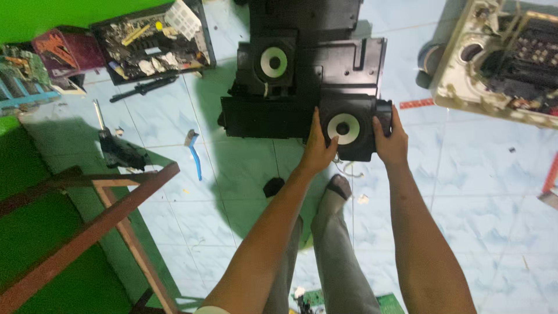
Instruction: The person picks up a plastic housing containing a speaker and moves it onto a workbench. They then retrieve pliers and screwdrivers from a toolbox on the floor and place the tools on the bench next to a disassembled electronic casing.
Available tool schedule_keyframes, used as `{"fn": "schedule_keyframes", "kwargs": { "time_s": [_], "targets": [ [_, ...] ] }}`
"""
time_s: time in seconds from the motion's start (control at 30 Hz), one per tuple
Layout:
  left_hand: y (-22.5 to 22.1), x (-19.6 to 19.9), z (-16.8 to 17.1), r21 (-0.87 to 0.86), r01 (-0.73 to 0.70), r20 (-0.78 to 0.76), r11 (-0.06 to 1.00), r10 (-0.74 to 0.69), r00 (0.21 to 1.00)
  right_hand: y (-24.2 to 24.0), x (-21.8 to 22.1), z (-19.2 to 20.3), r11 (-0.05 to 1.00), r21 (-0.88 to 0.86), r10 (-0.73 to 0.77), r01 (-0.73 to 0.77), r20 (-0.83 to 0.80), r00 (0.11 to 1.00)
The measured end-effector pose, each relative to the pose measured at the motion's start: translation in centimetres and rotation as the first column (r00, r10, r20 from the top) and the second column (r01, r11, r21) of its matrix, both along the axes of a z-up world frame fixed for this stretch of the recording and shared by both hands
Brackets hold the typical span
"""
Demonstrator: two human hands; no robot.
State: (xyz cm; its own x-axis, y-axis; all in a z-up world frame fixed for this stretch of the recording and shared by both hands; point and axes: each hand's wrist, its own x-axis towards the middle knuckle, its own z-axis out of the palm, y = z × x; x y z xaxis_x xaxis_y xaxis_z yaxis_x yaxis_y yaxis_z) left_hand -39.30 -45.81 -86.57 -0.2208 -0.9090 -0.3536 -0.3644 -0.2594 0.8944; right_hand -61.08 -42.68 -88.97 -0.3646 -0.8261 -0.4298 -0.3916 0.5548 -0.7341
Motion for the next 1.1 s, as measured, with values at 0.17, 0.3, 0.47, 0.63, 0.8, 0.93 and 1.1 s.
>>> {"fn": "schedule_keyframes", "kwargs": {
  "time_s": [0.17, 0.3, 0.47, 0.63, 0.8, 0.93, 1.1],
  "targets": [
    [-0.7, 0.1, -4.2, 0.12, 0.025, 0.027, 0.993, -0.028, 0.999, -1.0, 0.2, -5.0, 1.0, 0.014, 0.003, -0.003, -0.049, 0.999],
    [-0.4, 0.0, -7.0, 0.158, 0.086, 0.067, 0.984, -0.097, 0.993, 0.0, 0.0, -6.2, 0.99, 0.143, -0.004, 0.007, -0.024, 1.0],
    [-0.3, 0.3, -7.6, 0.193, 0.215, 0.106, 0.957, -0.238, 0.965, -0.1, 1.2, -6.0, 0.97, 0.231, 0.083, -0.071, -0.043, 0.996],
    [-2.5, 0.3, -4.1, 0.164, 0.327, 0.263, 0.931, -0.361, 0.895, -1.4, 2.4, -2.6, 0.985, -0.029, 0.169, -0.17, -0.049, 0.984],
    [-3.3, 2.2, 6.7, -0.04, 0.247, 0.36, 0.968, -0.217, 0.907, -2.0, 3.1, 7.8, 0.928, -0.235, 0.28, -0.288, -0.068, 0.958],
    [-3.2, 4.6, 19.2, -0.158, 0.161, 0.203, 0.974, -0.128, 0.971, -3.3, 4.1, 19.9, 0.907, -0.278, 0.311, -0.316, -0.063, 0.948],
    [-3.4, 8.4, 35.0, 0.071, -0.055, 0.06, 0.996, 0.051, 0.997, -2.8, 6.7, 37.2, 0.984, -0.172, 0.056, -0.034, 0.126, 0.99]
  ]
}}
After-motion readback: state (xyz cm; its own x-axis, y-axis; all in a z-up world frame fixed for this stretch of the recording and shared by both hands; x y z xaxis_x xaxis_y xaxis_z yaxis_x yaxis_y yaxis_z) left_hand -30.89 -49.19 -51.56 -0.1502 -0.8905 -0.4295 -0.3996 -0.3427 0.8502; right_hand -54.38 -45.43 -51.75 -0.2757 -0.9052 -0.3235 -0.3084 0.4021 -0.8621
